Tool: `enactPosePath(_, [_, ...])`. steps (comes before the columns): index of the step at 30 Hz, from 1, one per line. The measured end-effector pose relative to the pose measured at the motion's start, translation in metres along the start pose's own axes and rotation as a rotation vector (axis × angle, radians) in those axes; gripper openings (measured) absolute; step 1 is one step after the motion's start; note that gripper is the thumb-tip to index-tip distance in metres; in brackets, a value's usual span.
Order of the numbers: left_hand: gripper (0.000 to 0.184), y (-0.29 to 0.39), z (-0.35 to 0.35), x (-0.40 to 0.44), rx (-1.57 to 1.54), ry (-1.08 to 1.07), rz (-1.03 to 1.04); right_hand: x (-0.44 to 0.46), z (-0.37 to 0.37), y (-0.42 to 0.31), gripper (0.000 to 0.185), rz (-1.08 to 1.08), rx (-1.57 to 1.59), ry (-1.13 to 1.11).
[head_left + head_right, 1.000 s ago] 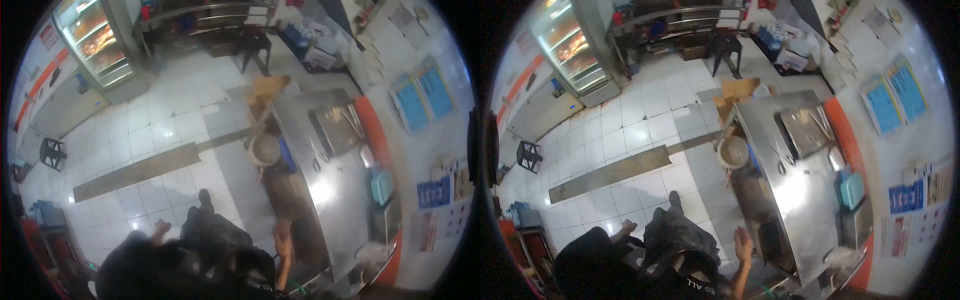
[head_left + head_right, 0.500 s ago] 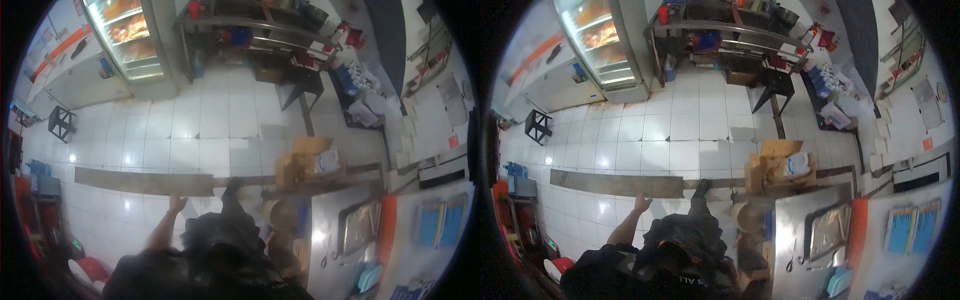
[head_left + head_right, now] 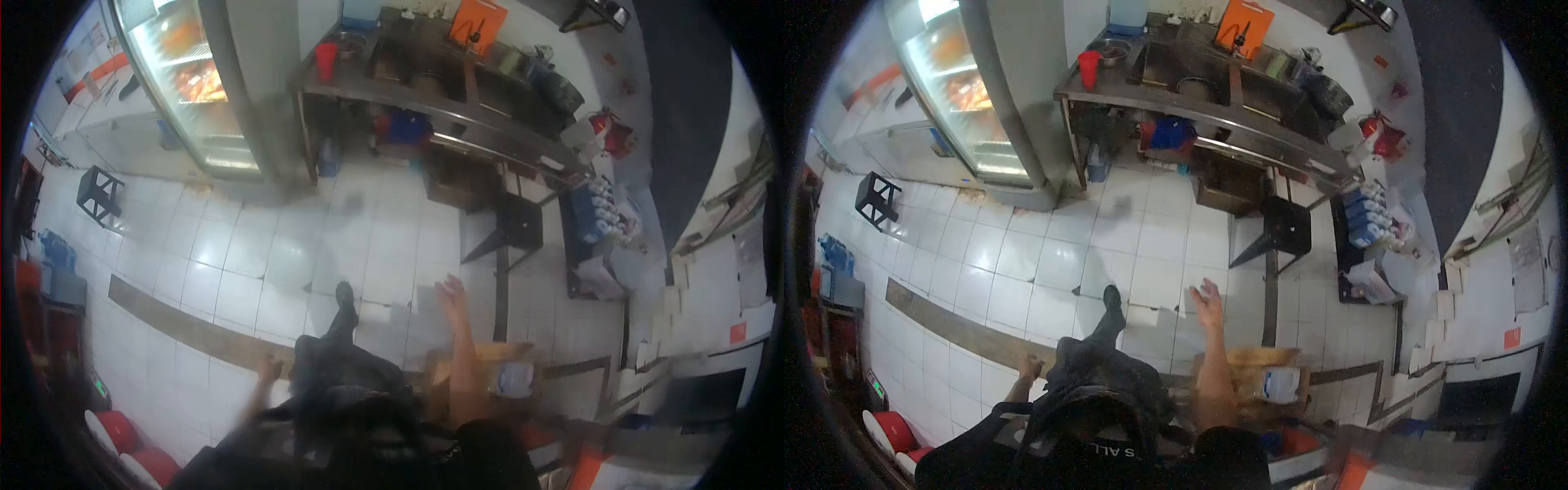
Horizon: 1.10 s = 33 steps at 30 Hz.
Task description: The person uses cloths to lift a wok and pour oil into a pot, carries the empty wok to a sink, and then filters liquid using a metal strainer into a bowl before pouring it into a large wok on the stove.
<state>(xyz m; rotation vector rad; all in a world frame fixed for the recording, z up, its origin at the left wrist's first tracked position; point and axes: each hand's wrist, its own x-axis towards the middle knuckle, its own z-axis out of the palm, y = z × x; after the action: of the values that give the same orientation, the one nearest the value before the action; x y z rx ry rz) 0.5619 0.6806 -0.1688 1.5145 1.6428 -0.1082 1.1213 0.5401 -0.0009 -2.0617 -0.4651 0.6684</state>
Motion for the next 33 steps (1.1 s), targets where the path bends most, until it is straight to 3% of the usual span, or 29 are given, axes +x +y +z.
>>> enactPosePath(2, [0.053, 0.0, 0.018, 0.032, 0.005, -0.111, -0.025, 0.062, 0.008, -0.061, 0.068, -0.032, 0.107, 0.02])
enactPosePath(6, [0.049, 0.075, 0.005, 0.073, -0.129, -0.167, -0.18, 0.179, 0.035, -0.125, 0.079, -0.118, 0.258, -0.029])
enactPosePath(9, [0.047, 0.147, -0.015, 0.122, -0.325, 0.005, -0.19, 0.268, 0.059, -0.16, 0.083, -0.145, 0.263, -0.049])
enactPosePath(10, [0.049, 0.178, -0.028, 0.138, -0.184, 0.142, -0.144, 0.296, 0.066, -0.174, 0.083, -0.164, 0.274, -0.033])
enactPosePath(11, [0.048, 0.196, -0.036, 0.154, -0.169, 0.239, 0.035, 0.33, 0.075, -0.182, 0.083, -0.166, 0.276, -0.05])
enactPosePath(12, [0.046, 0.228, -0.047, 0.16, -0.265, 0.26, -0.019, 0.368, 0.086, -0.179, 0.084, -0.095, 0.329, -0.067])
enactPosePath(15, [0.041, 0.365, -0.108, 0.117, -0.442, 0.339, 0.05, 0.465, 0.111, -0.192, 0.087, -0.015, 0.347, -0.136])
enactPosePath(17, [0.039, 0.391, -0.111, 0.107, -0.557, 0.397, 0.014, 0.534, 0.126, -0.175, 0.088, 0.0, 0.298, -0.205])
enactPosePath(18, [0.047, 0.381, -0.094, 0.107, -0.586, 0.506, -0.002, 0.582, 0.143, -0.148, 0.09, -0.041, 0.118, -0.114])
enactPosePath(19, [0.047, 0.368, -0.077, 0.104, -0.591, 0.53, -0.026, 0.595, 0.148, -0.153, 0.089, -0.052, 0.017, -0.084])
enactPosePath(21, [0.04, 0.334, -0.041, 0.082, -0.487, 0.343, -0.204, 0.617, 0.158, -0.167, 0.089, -0.064, -0.188, -0.022])
enactPosePath(23, [0.039, 0.299, 0.025, 0.058, -0.57, 0.321, -0.364, 0.652, 0.169, -0.158, 0.084, -0.229, -0.311, -0.098])
enactPosePath(24, [0.038, 0.328, 0.032, 0.029, -0.06, 0.098, -0.358, 0.671, 0.177, -0.144, 0.08, -0.211, -0.563, -0.124])
enactPosePath(25, [0.038, 0.336, 0.055, 0.01, -0.026, 0.037, -0.399, 0.668, 0.173, -0.154, 0.08, -0.221, -0.578, -0.149])
enactPosePath(27, [0.038, 0.349, 0.104, -0.021, -0.25, 0.032, -0.565, 0.646, 0.162, -0.191, 0.079, 0.078, -0.678, -0.192])
enactPosePath(31, [0.039, 0.391, 0.158, -0.056, -0.482, 0.066, -0.713, 0.635, 0.156, -0.189, 0.074, -0.026, -0.934, -0.33])
enactPosePath(33, [0.039, 0.406, 0.172, -0.064, -0.564, 0.105, -0.752, 0.59, 0.154, -0.206, 0.072, -0.255, -0.031, -0.059])
